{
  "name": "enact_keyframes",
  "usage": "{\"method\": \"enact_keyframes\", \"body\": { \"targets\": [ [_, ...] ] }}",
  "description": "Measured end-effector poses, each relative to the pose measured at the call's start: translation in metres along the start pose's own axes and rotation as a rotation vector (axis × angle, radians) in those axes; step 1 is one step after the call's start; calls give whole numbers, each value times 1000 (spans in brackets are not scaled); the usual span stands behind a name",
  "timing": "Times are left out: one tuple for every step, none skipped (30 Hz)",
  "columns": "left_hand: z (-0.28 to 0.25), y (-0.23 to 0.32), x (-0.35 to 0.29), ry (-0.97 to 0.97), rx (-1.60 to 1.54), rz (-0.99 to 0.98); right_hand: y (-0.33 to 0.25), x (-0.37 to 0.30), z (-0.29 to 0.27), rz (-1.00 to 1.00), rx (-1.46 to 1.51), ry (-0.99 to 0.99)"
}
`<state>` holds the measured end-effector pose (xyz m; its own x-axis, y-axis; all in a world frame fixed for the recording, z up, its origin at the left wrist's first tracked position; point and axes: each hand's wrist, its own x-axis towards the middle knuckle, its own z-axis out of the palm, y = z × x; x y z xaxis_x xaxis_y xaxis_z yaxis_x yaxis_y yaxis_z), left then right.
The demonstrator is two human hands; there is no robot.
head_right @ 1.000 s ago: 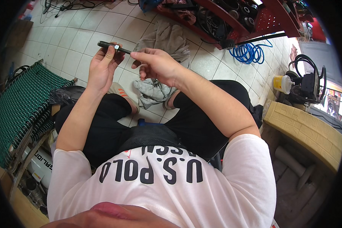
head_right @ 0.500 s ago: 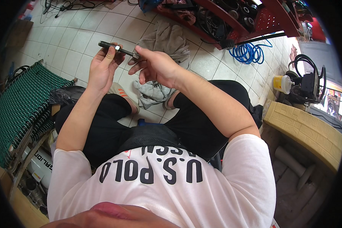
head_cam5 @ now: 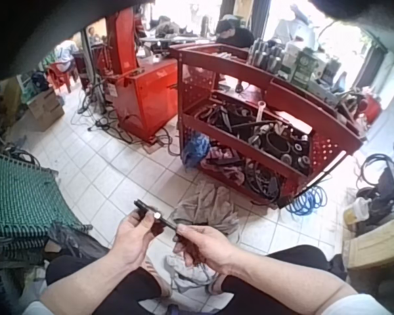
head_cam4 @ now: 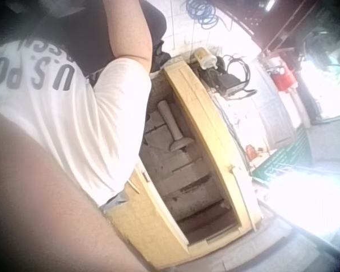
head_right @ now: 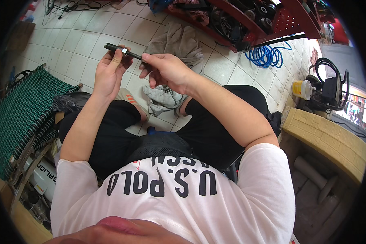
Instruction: The person uses a specialized clamp tool to remove a metal pin from a motorcycle engine component.
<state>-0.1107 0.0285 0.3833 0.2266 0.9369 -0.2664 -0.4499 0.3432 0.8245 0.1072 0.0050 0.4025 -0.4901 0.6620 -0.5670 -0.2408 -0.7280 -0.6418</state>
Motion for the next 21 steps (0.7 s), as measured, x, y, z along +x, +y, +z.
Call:
{"method": "enact_keyframes", "body": {
  "targets": [
    [0, 0, 0, 11, -18, 11, 1, 1, 3, -80, -94, 56],
    [1, 0, 0, 12, -18, 11, 0, 1, 5, -161, -189, 112],
    [1, 2, -1, 12, -11, 8, -1, -1, 6, -160, -189, 111],
    [2, 3, -1, 13, -5, 4, -4, -3, 8, -134, -169, 115],
    [2, 2, -1, 13, -5, 5, -6, -5, 9, -109, -149, 119],
    [1, 1, -1, 6, -8, 6, -7, -6, 7, -109, -150, 119],
    [0, 1, -1, -1, -11, 8, -7, -7, 5, -48, -63, 42],
    [1, 1, -1, -2, -11, 7, -8, -7, 3, 12, 24, -35],
    [2, 1, -1, -2, -10, 9, -7, -6, 3, 12, 24, -34],
    [2, 1, -1, -2, -10, 10, -5, -5, 2, 3, -15, -7],
    [2, 1, -1, -1, -10, 10, -3, -4, 3, -6, -54, 19],
    [3, 1, -1, -1, -15, 9, -1, -2, 4, -5, -54, 19],
    [3, 1, -1, 0, -20, 8, 0, -1, 5, -94, -134, 60],
    [2, 1, -1, 1, -19, 8, 1, -1, 6, -182, -215, 100],
    [2, 1, -2, 8, -14, 6, 1, 0, 5, -182, -214, 99],
    [2, 2, -2, 15, -8, 4, 1, 1, 5, -216, -258, 114],
    [1, 1, -2, 14, -9, 4, 1, 1, 6, -250, -303, 131],
    [-1, 1, -2, -2, 1, -4, -1, -1, 7, -250, -303, 131],
    [-2, 0, -2, -18, 12, -11, -3, -5, 8, -196, -244, 114],
    [-1, 0, -2, -18, 12, -11, -5, -8, 9, -142, -185, 97],
    [-1, 1, -2, -19, 13, -10, -7, -9, 8, -142, -185, 97]
  ]
}}
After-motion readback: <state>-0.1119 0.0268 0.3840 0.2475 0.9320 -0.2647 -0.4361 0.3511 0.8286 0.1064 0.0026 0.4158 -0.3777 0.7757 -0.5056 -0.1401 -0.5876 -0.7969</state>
